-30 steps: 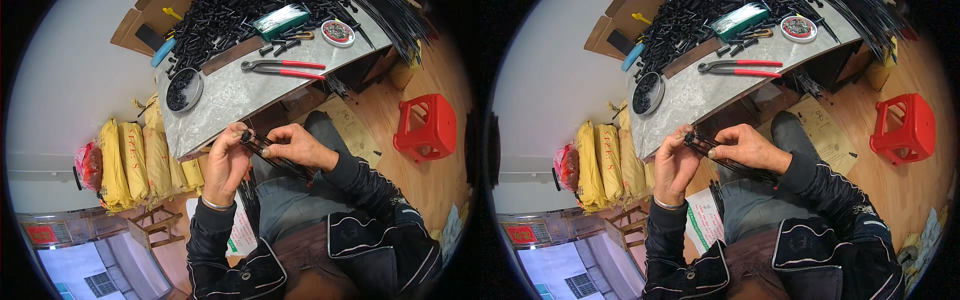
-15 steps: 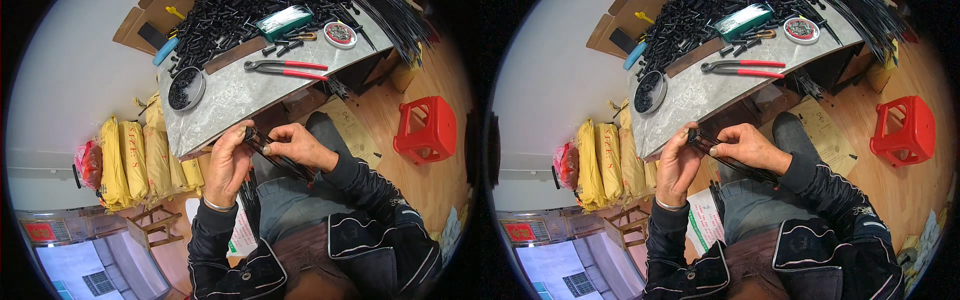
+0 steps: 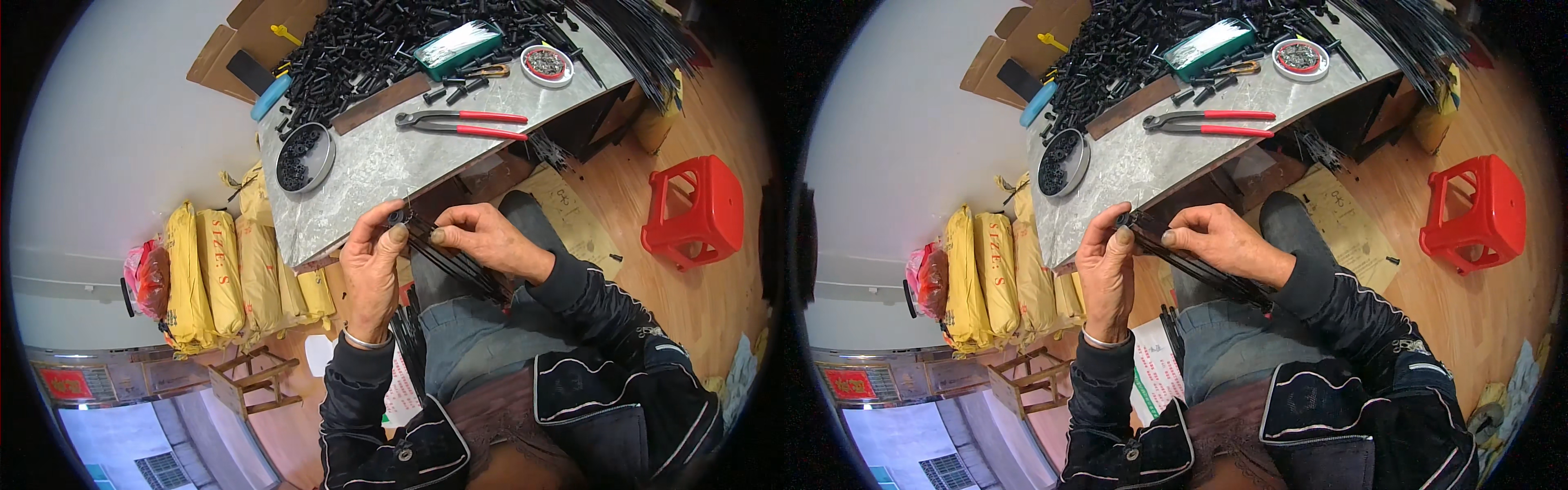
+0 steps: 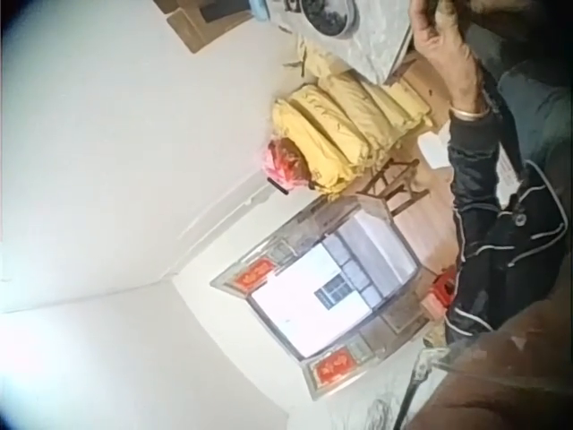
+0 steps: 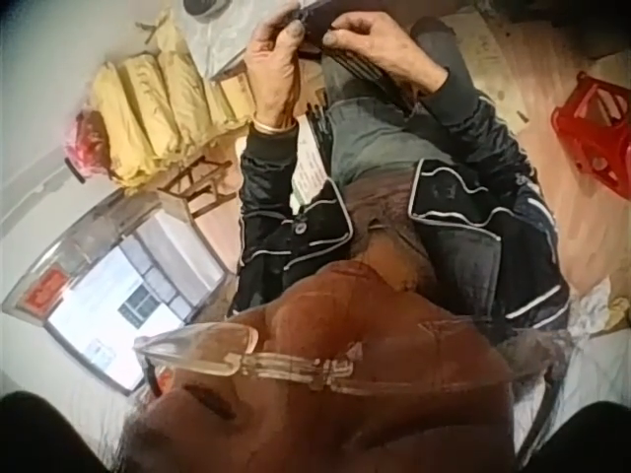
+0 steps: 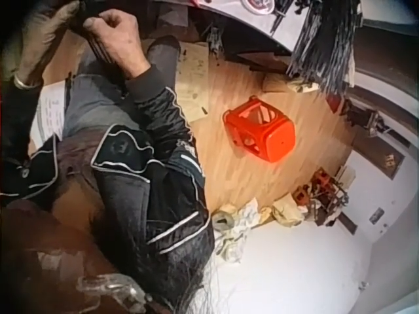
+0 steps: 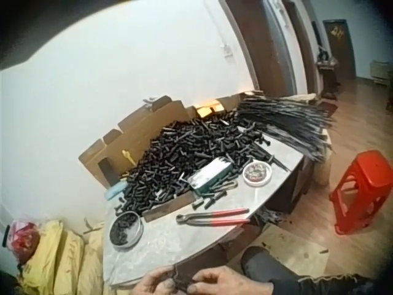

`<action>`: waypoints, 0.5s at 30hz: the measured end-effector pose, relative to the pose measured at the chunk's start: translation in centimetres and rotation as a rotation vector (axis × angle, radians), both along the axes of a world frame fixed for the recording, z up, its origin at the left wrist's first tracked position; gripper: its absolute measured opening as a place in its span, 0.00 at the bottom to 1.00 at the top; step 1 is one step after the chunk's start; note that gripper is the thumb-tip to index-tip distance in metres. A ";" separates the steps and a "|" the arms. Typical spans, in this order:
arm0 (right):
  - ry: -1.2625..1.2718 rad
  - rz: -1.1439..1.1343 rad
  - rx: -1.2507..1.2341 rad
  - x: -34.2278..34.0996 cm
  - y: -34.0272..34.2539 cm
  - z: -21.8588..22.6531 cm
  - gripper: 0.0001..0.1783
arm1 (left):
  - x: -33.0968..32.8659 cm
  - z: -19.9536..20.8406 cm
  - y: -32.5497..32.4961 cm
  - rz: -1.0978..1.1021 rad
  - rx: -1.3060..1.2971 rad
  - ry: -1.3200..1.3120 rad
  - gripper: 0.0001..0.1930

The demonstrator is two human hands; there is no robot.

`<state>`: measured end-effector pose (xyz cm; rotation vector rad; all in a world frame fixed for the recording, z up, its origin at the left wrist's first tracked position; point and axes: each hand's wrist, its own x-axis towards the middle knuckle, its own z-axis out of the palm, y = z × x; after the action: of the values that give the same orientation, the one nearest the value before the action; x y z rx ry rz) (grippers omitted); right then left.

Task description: Assembling components and connectors onto black electrical cables at a workbench.

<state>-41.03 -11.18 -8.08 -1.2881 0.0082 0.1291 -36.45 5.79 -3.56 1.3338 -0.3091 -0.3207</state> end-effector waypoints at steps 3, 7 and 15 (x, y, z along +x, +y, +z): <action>-0.075 -0.024 -0.082 -0.5 0.3 0.3 0.09 | -0.1 0.2 -0.1 -0.017 -0.012 -0.025 0.17; -0.093 -0.069 -0.184 -0.7 0.5 1.1 0.09 | -0.3 0.1 -0.3 -0.015 -0.045 -0.036 0.17; -0.027 0.181 -0.182 0.5 -1.7 0.6 0.14 | 0.1 -0.3 0.1 -0.057 -0.091 -0.022 0.18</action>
<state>-40.54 -12.93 -7.44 -1.4710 -0.1225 0.2715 -36.37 5.85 -3.83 1.2416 -0.3769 -0.3363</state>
